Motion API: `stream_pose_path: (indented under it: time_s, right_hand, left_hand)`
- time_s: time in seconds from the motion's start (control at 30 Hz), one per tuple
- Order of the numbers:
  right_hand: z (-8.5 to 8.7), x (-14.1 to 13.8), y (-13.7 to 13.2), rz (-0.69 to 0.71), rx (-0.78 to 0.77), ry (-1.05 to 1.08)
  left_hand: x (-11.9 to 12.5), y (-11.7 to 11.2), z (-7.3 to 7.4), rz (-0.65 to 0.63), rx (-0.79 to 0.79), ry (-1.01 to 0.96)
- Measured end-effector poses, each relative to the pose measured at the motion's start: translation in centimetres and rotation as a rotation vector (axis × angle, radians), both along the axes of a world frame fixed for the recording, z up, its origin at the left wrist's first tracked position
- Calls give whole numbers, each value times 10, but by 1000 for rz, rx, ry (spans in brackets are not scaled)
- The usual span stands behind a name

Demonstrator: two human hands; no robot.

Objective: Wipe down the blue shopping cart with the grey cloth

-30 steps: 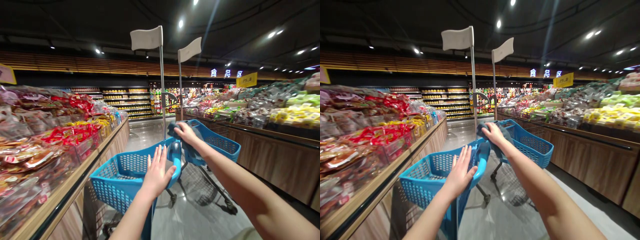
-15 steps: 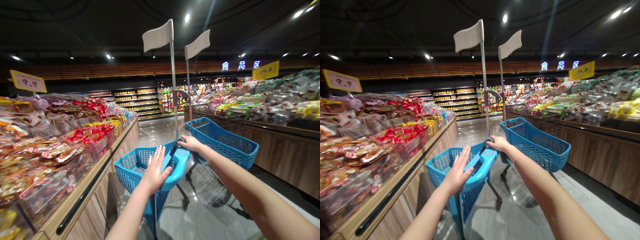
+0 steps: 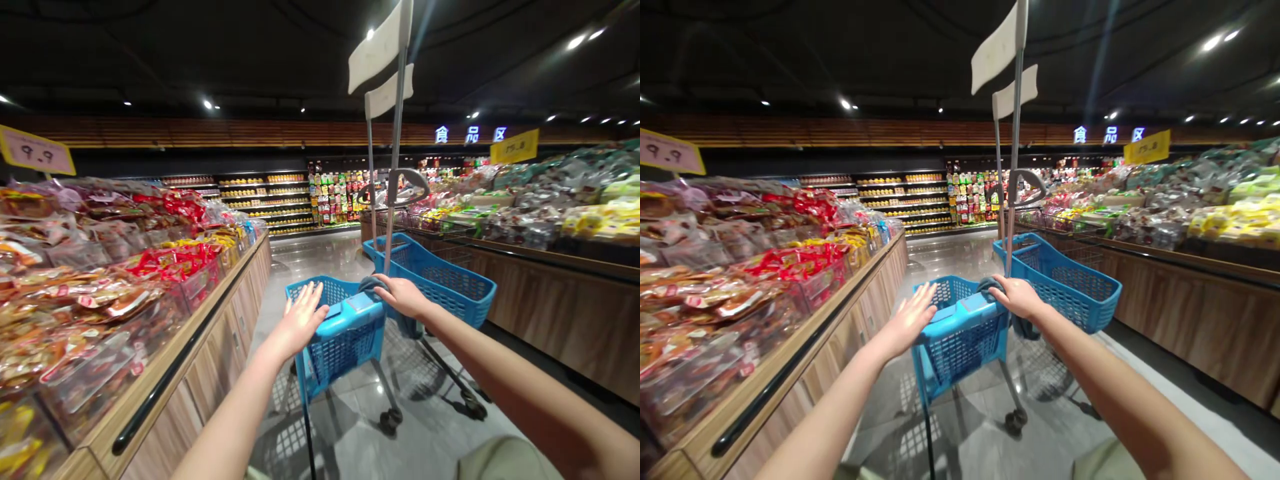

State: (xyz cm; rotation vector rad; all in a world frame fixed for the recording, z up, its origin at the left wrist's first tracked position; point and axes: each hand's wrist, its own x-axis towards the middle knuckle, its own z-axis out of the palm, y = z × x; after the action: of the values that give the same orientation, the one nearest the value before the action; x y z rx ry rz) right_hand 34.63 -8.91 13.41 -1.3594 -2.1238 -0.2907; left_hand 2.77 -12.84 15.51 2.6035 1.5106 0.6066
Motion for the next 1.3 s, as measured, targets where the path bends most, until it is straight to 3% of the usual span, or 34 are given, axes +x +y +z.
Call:
stream_pose_path:
  time_s: [0.1, 0.2, 0.33, 0.43, 0.53, 0.67, 0.8, 0.9, 1.07, 1.3]
  right_hand:
    - [-3, -8, -10, -148, 72, 50]
    - [-11, -34, -23, -191, 193, 140]
    - [-25, -78, -42, -59, 321, 110]
    - [-34, -87, -49, 47, 368, -17]
    - [-42, -60, -49, 55, 389, -93]
    - [-48, 14, -51, -79, 372, 7]
    - [-36, 78, -50, -335, 304, 436]
    - [-26, 93, -47, -469, 338, 754]
    - [-35, 60, -47, -128, 228, 363]
    - [-51, -25, -52, -307, 469, 232]
  left_hand:
    - [20, 15, -4, 81, -35, -5]
    - [24, 34, -7, 169, -24, -19]
    - [16, 53, -5, 209, 22, 12]
    - [9, 60, -3, 204, 26, 91]
    - [4, 64, -2, 181, 20, 149]
    - [5, 63, -1, 174, 13, 146]
    - [6, 60, -1, 170, 22, 123]
    - [5, 57, -1, 180, 23, 95]
    - [3, 54, -3, 170, 19, 70]
    - [-4, 53, -1, 220, 42, 23]
